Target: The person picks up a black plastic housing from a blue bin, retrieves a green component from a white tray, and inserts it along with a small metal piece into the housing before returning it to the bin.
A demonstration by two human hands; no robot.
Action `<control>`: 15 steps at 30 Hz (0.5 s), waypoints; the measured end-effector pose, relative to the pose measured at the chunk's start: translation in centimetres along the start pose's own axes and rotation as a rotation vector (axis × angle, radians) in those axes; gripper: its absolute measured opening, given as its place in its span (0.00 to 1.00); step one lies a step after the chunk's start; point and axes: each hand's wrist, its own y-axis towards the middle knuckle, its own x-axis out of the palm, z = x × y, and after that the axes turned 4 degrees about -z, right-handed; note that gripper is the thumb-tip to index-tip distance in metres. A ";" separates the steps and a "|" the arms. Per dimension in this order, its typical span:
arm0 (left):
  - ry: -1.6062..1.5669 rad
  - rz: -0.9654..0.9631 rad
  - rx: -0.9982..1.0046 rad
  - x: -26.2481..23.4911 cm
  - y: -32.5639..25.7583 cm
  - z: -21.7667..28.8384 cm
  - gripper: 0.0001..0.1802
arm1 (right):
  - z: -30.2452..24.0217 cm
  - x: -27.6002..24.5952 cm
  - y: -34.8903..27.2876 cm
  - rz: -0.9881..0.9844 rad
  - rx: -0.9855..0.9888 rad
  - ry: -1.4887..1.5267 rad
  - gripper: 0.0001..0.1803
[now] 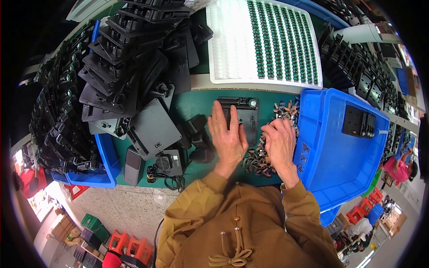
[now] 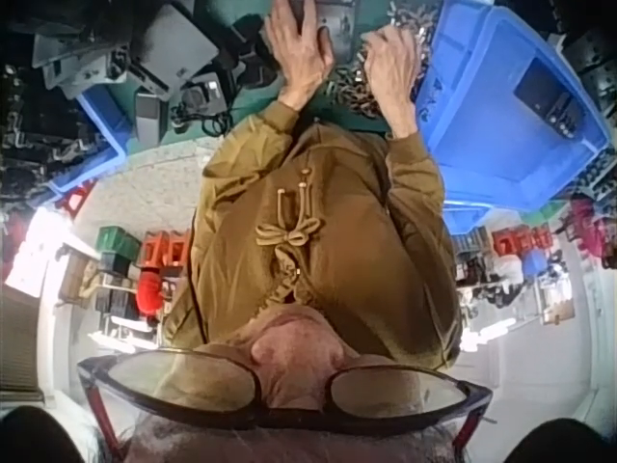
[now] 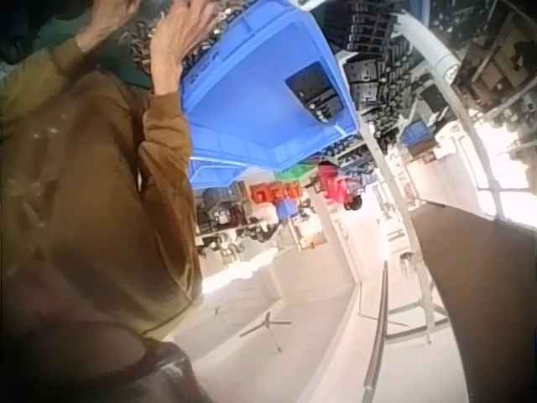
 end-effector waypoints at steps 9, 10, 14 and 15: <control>-0.005 0.007 0.005 -0.2 -0.2 -0.2 0.36 | -0.4 -0.9 0.1 0.027 0.033 0.153 0.06; 0.000 0.004 0.002 -0.2 0.0 -0.2 0.36 | -0.5 -1.2 0.2 0.020 0.071 0.210 0.06; -0.009 -0.014 -0.002 -0.2 0.1 0.2 0.35 | -0.9 -2.3 0.6 0.071 0.285 0.667 0.04; -0.005 -0.017 -0.003 -0.2 0.1 0.1 0.35 | -0.8 -2.1 0.6 0.069 0.287 0.671 0.04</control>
